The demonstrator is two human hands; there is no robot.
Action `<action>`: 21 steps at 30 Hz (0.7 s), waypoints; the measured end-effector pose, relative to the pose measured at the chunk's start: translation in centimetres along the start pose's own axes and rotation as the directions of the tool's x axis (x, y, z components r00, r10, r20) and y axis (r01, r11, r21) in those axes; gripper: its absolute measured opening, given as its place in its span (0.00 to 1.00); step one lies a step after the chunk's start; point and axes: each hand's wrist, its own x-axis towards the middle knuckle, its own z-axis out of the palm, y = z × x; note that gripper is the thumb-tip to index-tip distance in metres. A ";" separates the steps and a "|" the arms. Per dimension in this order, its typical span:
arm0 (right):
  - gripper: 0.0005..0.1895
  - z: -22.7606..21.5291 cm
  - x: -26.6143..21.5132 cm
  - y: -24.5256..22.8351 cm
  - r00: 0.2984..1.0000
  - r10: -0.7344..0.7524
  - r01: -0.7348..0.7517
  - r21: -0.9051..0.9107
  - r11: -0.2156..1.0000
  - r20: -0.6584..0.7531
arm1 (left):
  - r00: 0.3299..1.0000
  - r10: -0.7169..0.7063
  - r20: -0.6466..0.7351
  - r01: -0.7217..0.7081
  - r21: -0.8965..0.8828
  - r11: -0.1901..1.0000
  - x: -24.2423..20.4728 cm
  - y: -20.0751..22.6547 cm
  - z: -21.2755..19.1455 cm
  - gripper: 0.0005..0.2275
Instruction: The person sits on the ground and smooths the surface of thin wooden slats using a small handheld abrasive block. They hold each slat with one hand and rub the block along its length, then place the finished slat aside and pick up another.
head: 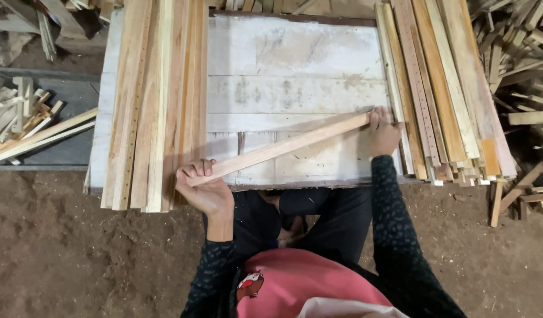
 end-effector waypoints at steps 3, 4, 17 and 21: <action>0.18 -5.0 -2.9 -7.2 0.999 -0.039 0.035 0.161 0.986 0.025 | 1.000 -0.002 -0.023 0.002 0.000 1.000 -0.2 -0.1 -0.8 0.15; 0.17 -7.1 -3.3 -10.4 0.996 -0.088 0.078 0.317 0.945 0.016 | 1.000 -0.002 -0.024 0.001 -0.008 1.000 0.1 -0.3 -0.7 0.15; 0.16 -8.1 -4.8 -13.8 0.998 -0.055 0.058 0.320 0.946 -0.017 | 0.999 0.008 -0.052 -0.011 -0.043 0.999 0.9 -1.2 -2.1 0.16; 0.13 -7.8 -3.2 -11.3 0.978 -0.194 0.206 0.365 0.908 -0.069 | 0.998 -0.023 -0.053 0.019 -0.076 0.997 0.7 -0.8 -1.4 0.15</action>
